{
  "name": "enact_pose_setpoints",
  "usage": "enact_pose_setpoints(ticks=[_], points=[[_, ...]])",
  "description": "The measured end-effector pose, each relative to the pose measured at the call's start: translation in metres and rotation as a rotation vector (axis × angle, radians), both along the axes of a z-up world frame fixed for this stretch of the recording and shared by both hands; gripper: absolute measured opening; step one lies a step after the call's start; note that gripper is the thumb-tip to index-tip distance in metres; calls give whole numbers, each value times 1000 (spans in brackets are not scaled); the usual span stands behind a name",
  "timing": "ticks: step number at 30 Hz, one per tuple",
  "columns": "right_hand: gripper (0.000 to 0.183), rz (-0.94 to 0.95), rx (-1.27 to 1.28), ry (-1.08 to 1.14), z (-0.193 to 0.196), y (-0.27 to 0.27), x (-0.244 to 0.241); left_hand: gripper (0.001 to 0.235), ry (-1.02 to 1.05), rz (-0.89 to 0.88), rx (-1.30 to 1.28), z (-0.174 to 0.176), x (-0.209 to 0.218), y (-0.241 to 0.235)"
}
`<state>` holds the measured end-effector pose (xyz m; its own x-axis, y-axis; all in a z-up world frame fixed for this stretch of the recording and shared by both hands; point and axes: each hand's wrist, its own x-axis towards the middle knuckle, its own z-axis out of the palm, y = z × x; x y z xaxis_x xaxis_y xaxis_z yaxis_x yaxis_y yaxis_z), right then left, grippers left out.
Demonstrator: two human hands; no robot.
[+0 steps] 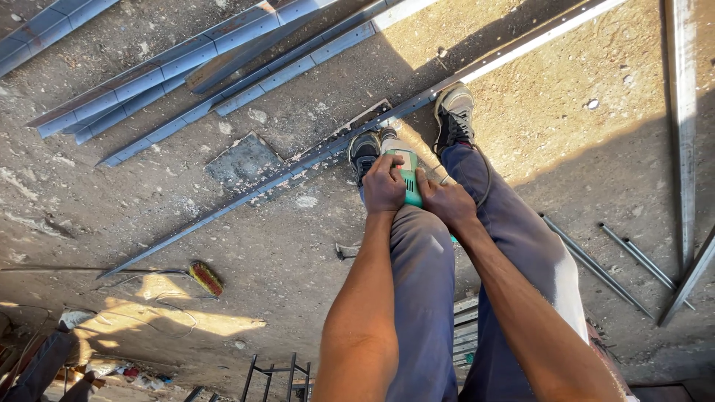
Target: Using a power drill to create a series of holes in a metal angle bar on the ground.
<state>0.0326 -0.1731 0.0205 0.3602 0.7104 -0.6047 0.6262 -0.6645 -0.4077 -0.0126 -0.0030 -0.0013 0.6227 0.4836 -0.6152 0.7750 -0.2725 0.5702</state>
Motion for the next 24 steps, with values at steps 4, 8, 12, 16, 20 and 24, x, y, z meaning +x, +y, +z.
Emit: enact_pose_setpoints(ticks=[4, 8, 12, 16, 20, 24], points=[[61, -8, 33, 35, 8, 5, 13, 26, 10, 11, 22, -5, -3, -2], [30, 83, 53, -262, 38, 28, 19, 20, 5, 33, 53, -16, -23, -6], [49, 77, 103, -402, 39, 50, 31, 18, -101, 51, 21, -19, -9, 19], [76, -69, 64, 106, 45, 16, -26, 15, 12, 76, 60, 50, -24, 20], [88, -186, -3, 259, 97, 7, -44, 15, 37, 119, 20, 109, -34, 16], [90, -291, 37, 244, 99, 8, -62, 16, 35, 520, -114, 103, -62, -6]])
